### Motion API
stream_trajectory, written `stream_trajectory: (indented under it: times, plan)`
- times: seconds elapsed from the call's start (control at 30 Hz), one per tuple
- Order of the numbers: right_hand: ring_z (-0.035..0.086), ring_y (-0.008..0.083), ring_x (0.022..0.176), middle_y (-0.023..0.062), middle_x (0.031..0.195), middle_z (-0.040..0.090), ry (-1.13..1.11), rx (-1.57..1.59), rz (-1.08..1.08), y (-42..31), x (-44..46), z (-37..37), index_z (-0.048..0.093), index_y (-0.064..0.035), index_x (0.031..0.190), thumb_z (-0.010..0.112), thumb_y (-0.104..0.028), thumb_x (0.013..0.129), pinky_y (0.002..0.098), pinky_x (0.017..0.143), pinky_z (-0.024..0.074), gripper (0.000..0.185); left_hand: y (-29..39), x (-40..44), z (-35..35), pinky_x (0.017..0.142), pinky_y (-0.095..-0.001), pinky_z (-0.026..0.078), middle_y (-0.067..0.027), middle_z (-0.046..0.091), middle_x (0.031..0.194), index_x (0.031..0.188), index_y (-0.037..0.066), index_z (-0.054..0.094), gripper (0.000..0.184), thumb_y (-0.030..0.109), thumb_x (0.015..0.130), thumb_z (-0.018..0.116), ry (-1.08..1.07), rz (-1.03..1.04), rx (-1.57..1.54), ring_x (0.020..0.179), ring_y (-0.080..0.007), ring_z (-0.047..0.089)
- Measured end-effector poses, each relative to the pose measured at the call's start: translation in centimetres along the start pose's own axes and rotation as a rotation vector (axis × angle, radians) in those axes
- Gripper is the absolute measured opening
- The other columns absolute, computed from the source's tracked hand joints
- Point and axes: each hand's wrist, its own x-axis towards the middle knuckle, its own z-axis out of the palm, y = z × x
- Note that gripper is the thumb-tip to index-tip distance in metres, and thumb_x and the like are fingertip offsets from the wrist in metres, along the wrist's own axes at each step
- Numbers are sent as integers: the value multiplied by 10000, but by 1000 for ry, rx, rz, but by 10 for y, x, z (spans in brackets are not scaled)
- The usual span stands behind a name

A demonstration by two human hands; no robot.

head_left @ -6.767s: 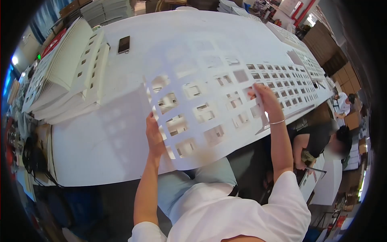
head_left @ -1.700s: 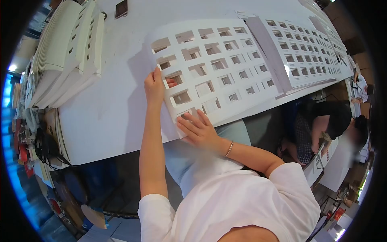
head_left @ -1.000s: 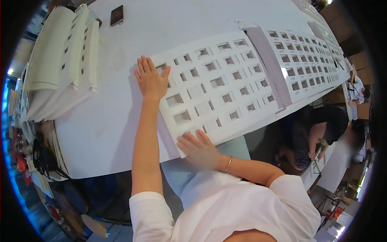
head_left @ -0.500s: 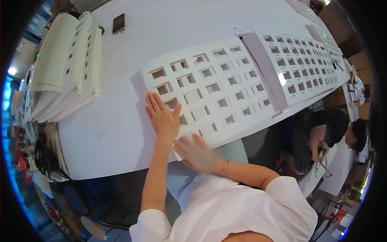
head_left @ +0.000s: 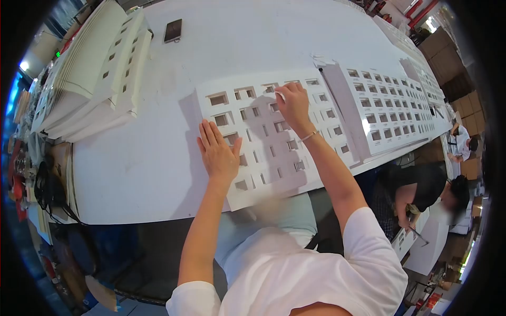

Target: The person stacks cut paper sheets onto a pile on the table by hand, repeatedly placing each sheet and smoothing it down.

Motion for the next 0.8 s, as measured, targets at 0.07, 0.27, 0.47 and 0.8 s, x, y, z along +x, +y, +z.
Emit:
stream_trajectory:
  times: [0.07,0.27,0.47,0.8]
  plan:
    - [594,252,923,45,906,644,-90,-70,-115,9,5,13,731,-107,906,720,-93,804,406,822,456,104,0,0,1,1232,-502,155,-258,152,1637,1539,-112,185,887,529,1003,480,18,5,-3,1532,-372,132]
    - [592,234,953,50,910,645,-203,-233,-322,16,22,25,695,-97,868,636,-81,808,392,889,446,85,0,0,2,1235,-505,145,-255,133,1642,1541,-113,168,899,532,1000,482,10,-2,-15,1534,-372,123]
    - [593,228,949,53,904,643,-240,-257,-464,25,29,29,673,-98,863,622,-73,792,382,902,447,90,2,0,0,1239,-501,132,-249,126,1645,1544,-111,163,903,535,998,479,-1,-15,-16,1538,-363,109]
    - [619,249,929,60,904,657,-67,-77,-232,41,15,17,680,-84,901,671,-80,818,370,827,483,84,4,0,-2,1242,-492,129,-235,124,1650,1549,-103,159,898,529,999,481,-13,-31,8,1542,-342,108]
